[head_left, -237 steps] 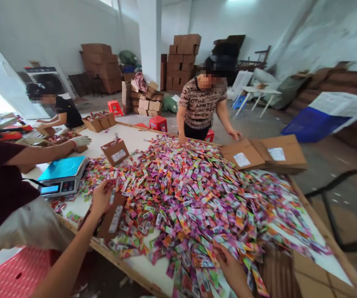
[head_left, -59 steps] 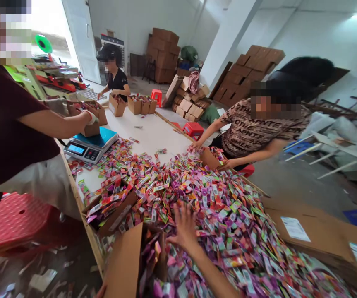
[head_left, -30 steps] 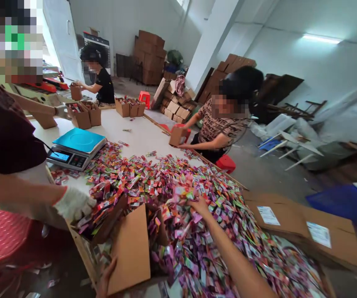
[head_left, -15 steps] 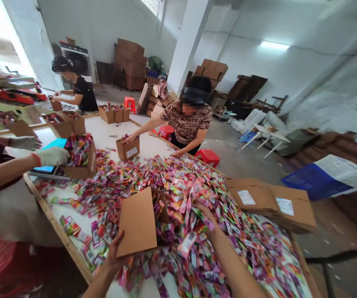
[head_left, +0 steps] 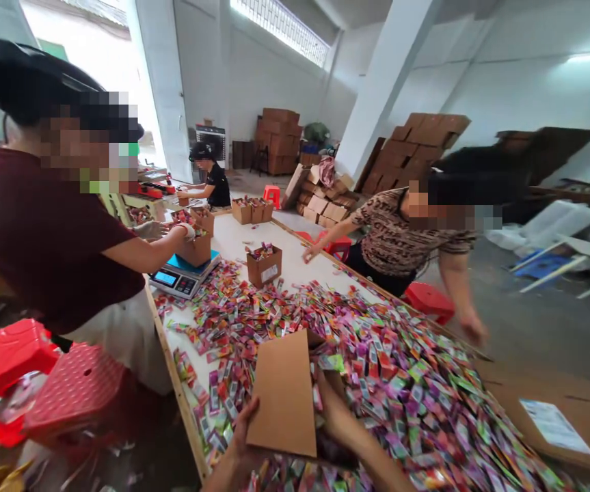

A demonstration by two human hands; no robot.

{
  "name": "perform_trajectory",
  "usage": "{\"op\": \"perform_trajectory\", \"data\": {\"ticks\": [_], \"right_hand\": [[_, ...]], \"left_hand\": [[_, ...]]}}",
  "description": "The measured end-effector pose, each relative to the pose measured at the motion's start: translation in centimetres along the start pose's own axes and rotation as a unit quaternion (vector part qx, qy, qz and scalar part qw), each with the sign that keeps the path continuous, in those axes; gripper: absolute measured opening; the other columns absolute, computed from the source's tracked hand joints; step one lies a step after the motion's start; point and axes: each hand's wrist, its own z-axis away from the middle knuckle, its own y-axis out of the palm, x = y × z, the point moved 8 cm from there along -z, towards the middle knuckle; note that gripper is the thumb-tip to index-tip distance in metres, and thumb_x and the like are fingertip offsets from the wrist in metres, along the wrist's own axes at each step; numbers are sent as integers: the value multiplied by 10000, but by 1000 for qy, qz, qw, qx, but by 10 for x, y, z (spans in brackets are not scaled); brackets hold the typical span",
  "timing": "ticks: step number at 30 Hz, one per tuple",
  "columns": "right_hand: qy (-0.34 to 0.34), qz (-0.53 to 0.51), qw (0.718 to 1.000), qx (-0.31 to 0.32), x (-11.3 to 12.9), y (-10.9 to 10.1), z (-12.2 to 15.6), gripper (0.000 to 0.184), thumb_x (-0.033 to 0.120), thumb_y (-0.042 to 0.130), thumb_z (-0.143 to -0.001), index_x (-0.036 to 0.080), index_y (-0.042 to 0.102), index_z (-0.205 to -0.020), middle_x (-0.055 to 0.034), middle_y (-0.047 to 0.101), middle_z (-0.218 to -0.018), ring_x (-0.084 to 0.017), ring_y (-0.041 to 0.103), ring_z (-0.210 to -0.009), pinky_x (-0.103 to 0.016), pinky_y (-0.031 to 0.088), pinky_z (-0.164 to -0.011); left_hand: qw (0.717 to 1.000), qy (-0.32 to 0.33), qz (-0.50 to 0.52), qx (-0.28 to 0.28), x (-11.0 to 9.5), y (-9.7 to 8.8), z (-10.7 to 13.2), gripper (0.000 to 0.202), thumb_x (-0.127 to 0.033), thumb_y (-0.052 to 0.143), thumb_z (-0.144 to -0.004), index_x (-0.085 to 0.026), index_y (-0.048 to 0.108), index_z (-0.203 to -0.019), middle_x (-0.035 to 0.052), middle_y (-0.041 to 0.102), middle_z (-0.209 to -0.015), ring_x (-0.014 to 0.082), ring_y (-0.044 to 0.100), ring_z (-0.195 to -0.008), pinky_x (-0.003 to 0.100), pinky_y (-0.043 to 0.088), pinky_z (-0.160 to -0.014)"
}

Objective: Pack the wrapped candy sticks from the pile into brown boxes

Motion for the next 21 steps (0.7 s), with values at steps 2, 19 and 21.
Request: {"op": "perform_trajectory", "data": {"ticks": [2,19,21], "right_hand": [[0,16,1000,10,22,-14,0,888,335,744,-589,234,469,-1427,-141,566,-1366,-340,461,-1329,-518,360,-1109],[52,42,997,-25,80,-51,13,779,421,724,-631,219,511,-1353,-97,641,-1235,-268,645,-1010,-391,505,-910],[32,41,999,3,95,-51,21,858,438,757,-628,250,476,-1417,-110,539,-1396,-299,578,-1178,-396,486,-964]], "left_hand": [[1000,8,1,11,-10,0,2,842,-422,617,-805,-24,294,-1474,193,767,-971,388,675,-1063,489,473,-957],[1000,-11,12,7,-8,-25,16,1067,-472,757,-696,23,239,-1487,197,762,-883,392,703,-933,455,498,-871],[1000,-11,19,22,-10,-22,16,1022,-475,716,-742,37,235,-1484,201,760,-876,363,715,-855,426,510,-819]]}}
